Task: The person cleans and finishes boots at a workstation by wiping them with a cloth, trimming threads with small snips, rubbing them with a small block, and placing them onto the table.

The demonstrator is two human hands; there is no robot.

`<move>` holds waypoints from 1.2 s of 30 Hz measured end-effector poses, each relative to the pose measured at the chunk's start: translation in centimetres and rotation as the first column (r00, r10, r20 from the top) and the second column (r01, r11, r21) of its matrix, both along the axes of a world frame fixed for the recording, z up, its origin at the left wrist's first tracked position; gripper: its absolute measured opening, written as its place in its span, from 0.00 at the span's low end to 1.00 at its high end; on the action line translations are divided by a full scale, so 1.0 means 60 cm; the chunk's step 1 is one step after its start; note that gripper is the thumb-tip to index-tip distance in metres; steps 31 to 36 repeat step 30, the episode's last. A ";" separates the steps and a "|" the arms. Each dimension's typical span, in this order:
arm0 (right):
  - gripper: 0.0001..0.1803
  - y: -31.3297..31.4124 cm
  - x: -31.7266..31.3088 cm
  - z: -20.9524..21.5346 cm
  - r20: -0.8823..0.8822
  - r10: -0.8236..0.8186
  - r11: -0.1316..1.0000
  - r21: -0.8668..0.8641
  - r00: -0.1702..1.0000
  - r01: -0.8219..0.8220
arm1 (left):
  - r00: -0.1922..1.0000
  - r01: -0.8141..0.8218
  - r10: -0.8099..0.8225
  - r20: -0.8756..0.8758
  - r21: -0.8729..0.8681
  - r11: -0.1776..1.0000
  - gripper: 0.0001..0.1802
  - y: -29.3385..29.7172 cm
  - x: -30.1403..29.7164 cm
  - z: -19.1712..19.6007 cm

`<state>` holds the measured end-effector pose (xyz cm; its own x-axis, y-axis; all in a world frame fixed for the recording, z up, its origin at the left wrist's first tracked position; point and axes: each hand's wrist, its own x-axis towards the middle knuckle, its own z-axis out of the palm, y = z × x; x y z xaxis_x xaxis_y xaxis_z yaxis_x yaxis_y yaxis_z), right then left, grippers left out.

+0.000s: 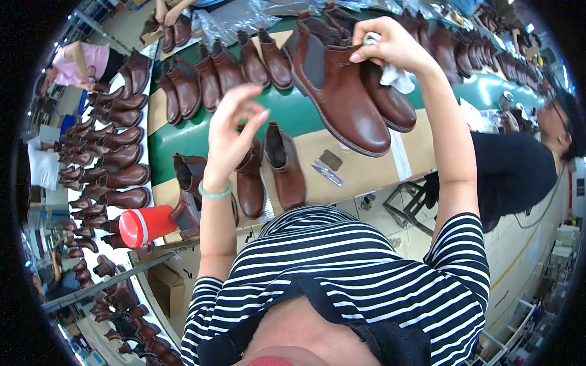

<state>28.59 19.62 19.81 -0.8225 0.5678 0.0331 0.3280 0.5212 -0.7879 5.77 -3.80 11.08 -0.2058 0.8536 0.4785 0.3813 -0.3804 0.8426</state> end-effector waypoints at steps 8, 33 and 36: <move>0.09 -0.018 -0.196 -0.023 -0.030 0.207 0.977 0.049 0.978 -0.205 | 0.999 -0.015 -0.002 -0.046 -0.365 0.931 0.28 0.152 -0.065 0.068; 0.12 0.084 0.213 -0.346 0.132 -0.765 0.641 0.050 0.631 0.766 | 0.729 0.121 0.113 0.675 -0.289 0.950 0.07 0.106 -0.280 -0.045; 0.12 0.084 0.213 -0.346 0.132 -0.765 0.641 0.050 0.631 0.766 | 0.729 0.121 0.113 0.675 -0.289 0.950 0.07 0.106 -0.280 -0.045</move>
